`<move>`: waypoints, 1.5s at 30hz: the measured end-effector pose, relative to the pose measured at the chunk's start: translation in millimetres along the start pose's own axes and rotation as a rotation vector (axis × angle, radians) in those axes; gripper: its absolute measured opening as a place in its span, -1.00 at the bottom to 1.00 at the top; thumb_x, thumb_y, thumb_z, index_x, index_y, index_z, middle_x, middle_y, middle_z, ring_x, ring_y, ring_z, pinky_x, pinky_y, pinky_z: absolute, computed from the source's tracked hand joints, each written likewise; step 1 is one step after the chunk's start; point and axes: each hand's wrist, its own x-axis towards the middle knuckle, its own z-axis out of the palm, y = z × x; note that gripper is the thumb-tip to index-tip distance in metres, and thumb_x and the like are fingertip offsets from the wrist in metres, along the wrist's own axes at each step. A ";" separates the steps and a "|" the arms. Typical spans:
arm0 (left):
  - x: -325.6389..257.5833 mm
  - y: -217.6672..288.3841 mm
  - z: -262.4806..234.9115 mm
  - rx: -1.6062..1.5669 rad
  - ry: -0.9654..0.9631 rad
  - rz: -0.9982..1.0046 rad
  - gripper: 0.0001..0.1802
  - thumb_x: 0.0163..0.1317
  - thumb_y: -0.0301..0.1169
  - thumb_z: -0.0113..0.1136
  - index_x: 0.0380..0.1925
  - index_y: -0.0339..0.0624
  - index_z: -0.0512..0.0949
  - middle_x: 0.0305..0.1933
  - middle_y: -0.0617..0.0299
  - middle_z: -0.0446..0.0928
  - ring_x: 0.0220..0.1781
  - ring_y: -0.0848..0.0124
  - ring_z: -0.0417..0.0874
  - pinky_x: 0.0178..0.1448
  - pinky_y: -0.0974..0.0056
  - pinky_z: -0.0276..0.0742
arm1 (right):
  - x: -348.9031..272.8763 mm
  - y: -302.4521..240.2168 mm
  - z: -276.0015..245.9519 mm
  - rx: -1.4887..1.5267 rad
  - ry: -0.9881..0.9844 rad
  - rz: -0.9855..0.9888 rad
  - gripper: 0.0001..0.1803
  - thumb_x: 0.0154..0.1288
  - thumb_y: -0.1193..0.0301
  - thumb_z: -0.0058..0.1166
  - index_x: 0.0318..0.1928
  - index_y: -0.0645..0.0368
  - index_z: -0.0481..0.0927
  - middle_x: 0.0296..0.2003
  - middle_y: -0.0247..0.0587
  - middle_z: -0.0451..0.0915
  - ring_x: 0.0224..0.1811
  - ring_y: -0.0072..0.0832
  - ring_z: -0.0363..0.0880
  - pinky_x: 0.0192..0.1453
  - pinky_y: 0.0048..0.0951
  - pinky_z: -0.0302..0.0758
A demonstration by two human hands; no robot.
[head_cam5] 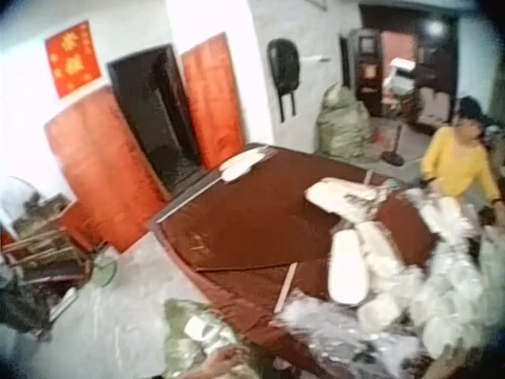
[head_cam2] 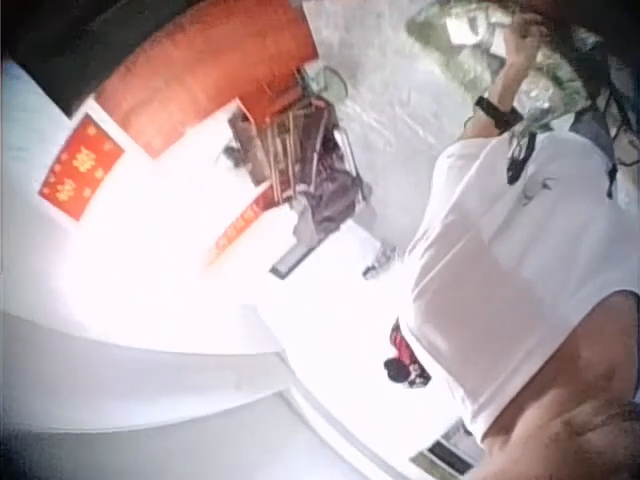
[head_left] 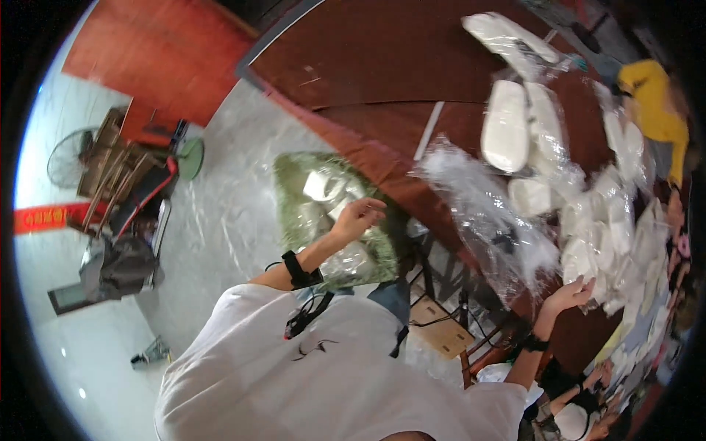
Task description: The recorder is seen organizing and packaging white plastic slippers into plastic bags and a large collection sack at a workshop table.
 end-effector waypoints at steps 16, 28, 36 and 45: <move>-66.1 -187.5 -168.9 0.928 -0.219 -0.059 -0.41 0.08 -0.10 0.11 0.06 -0.19 0.31 0.03 -0.06 0.37 0.08 0.01 0.38 0.15 0.04 0.29 | -478.4 -136.5 100.8 -0.133 -1.682 -0.497 0.22 -0.24 0.08 0.38 0.29 0.28 -0.16 0.10 0.30 0.18 0.12 0.07 0.21 0.20 -0.14 0.20; -154.6 -227.1 -298.3 1.044 0.083 -0.725 -0.32 0.13 -0.01 0.00 0.18 -0.17 0.20 0.26 -0.08 0.15 0.30 -0.01 0.12 0.28 -0.10 0.04 | -508.2 -96.0 104.7 -0.217 -1.842 -0.445 -0.03 -0.24 0.17 0.35 0.16 0.29 0.13 -0.01 0.14 0.23 0.07 0.04 0.26 0.10 -0.13 0.30; -92.6 -190.0 -174.4 0.780 0.370 -0.022 -0.41 -0.04 -0.24 0.27 -0.07 -0.34 0.31 -0.08 -0.06 0.31 -0.03 0.00 0.31 0.02 0.07 0.28 | -505.0 -92.0 124.7 -0.025 -1.730 -0.384 0.04 -0.32 0.16 0.41 0.13 0.34 0.08 0.04 0.20 0.17 0.12 0.07 0.19 0.13 -0.13 0.29; -94.2 -245.1 -165.3 0.725 0.303 -0.707 0.24 -0.54 0.12 0.50 0.05 -0.47 0.06 0.02 -0.17 0.20 0.09 -0.04 0.30 0.11 0.05 0.31 | -519.1 -95.3 133.3 -0.075 -1.930 -0.435 0.11 -0.42 0.09 0.44 0.14 0.29 0.09 0.09 0.17 0.15 0.14 0.07 0.18 0.14 -0.12 0.27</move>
